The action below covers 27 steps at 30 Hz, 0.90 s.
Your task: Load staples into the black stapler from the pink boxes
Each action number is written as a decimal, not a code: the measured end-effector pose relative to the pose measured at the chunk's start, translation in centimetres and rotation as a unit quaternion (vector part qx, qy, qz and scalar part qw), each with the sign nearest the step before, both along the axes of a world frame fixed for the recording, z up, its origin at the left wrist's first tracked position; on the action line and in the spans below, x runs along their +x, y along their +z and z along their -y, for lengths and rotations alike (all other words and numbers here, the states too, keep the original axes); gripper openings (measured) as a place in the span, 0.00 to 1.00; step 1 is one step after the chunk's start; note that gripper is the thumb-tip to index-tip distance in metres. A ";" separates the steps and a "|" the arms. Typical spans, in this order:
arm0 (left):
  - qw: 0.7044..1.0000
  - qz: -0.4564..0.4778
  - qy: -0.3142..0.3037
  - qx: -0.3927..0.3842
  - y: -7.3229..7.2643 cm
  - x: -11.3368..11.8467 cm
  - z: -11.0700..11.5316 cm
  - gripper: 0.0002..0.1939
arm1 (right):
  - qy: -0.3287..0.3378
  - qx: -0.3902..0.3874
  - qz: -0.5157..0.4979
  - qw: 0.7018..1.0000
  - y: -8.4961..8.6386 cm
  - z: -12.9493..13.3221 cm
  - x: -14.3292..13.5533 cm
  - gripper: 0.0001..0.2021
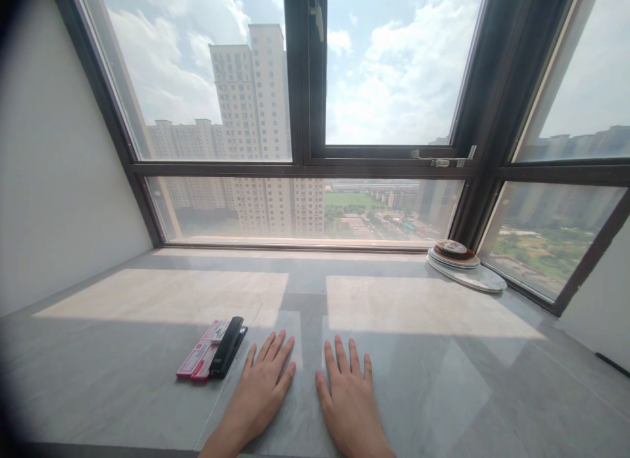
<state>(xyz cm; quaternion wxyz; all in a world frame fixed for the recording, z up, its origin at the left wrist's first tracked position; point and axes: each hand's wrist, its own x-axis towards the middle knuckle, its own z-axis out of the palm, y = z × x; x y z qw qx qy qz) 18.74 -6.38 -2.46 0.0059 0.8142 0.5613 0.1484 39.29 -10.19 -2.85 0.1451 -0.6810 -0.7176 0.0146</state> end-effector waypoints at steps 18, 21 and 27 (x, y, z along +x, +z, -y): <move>1.000 -0.016 -0.003 -0.007 -0.2 0.1 0.1 0.29 | -0.006 0.001 -0.008 1.000 0.4 0.2 0.0 0.29; 1.000 -0.018 -0.007 0.007 -0.5 0.3 0.6 0.29 | -0.017 0.016 -0.024 0.999 0.7 0.2 -0.2 0.28; 0.999 -0.021 -0.032 0.005 -1.2 -0.1 4.2 0.29 | 0.046 -0.008 -0.146 0.988 2.4 -0.6 -5.6 0.25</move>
